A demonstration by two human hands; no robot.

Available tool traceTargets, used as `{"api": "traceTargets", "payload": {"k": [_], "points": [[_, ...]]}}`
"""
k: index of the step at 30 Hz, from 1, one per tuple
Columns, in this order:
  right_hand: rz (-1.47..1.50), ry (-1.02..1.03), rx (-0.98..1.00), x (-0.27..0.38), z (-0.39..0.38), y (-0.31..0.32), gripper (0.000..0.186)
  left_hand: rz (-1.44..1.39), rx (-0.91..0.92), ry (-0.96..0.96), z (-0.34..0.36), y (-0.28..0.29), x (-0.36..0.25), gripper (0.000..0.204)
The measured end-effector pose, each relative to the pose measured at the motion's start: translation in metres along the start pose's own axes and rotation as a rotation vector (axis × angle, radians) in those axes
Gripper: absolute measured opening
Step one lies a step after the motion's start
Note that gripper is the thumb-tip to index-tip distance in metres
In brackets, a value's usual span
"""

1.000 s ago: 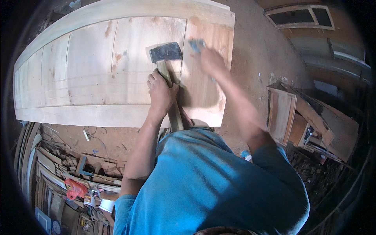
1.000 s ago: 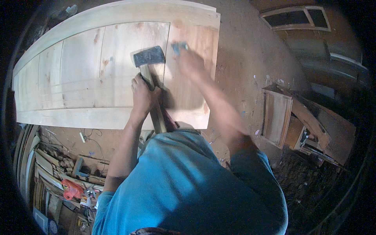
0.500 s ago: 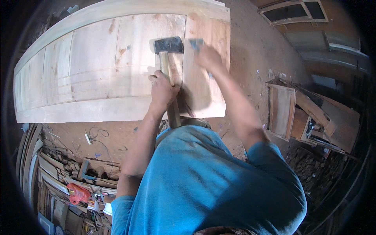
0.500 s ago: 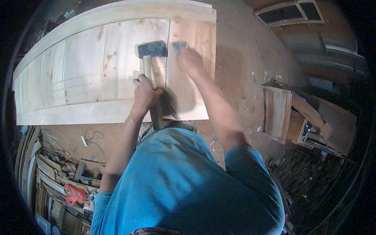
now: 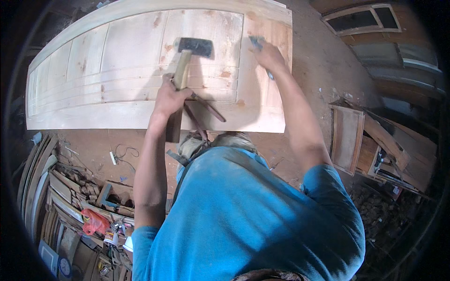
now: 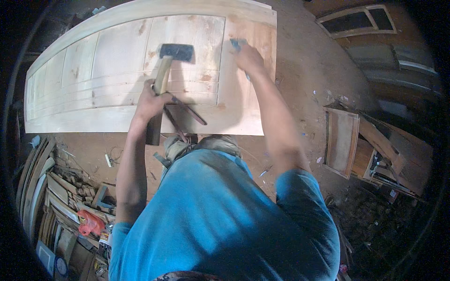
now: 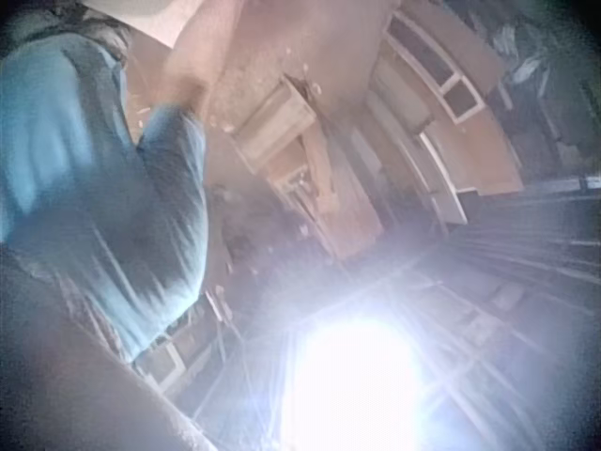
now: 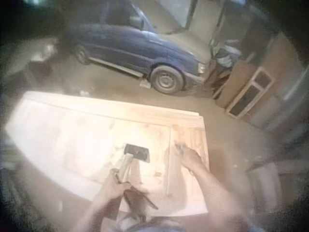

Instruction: The person uses a hammer and chisel to chip away wood from a large panel, then applies a white filler substance to the surface using a putty knife. The person works on a single large wooden object in a cluttered workshop.

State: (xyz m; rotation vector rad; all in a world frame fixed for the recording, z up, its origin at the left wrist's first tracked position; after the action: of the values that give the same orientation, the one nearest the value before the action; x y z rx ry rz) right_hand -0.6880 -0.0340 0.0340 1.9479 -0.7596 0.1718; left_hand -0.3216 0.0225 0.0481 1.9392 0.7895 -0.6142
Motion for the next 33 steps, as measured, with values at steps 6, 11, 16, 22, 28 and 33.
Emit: {"api": "traceTargets", "payload": {"k": [6, 11, 16, 22, 28, 33], "points": [[-0.083, 0.044, 0.163, 0.016, -0.145, -0.030, 0.051, -0.188, -0.112, 0.131, -0.038, 0.051, 0.104, 0.075], [-0.035, 0.187, 0.112, 0.006, -0.145, -0.031, 0.053, -0.104, -0.210, 0.195, -0.049, 0.082, 0.139, 0.072], [-0.114, 0.342, 0.188, 0.040, -0.133, -0.028, 0.051, -0.108, -0.285, 0.261, -0.056, 0.076, 0.158, 0.078], [-0.220, 0.400, 0.287, 0.056, -0.101, -0.034, 0.046, -0.122, -0.262, 0.358, -0.073, 0.078, 0.122, 0.080], [-0.427, 0.498, 0.367, 0.044, -0.065, -0.007, 0.043, -0.057, -0.427, 0.447, -0.088, 0.057, 0.147, 0.087], [-0.538, 0.583, 0.422, 0.076, -0.057, 0.013, 0.039, -0.046, -0.479, 0.512, -0.094, 0.050, 0.168, 0.093]]}}
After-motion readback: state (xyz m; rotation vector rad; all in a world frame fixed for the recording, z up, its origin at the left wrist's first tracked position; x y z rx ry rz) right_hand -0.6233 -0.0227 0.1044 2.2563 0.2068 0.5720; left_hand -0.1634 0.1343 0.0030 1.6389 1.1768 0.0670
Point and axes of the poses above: each hand's wrist, its own z-axis towards the middle knuckle, its own y-axis out of the back of the hand, x = y × z, the point moved 4 cm from there along z, towards the middle knuckle, and after that the axes turned 10 degrees about z, right-handed, at the moved point
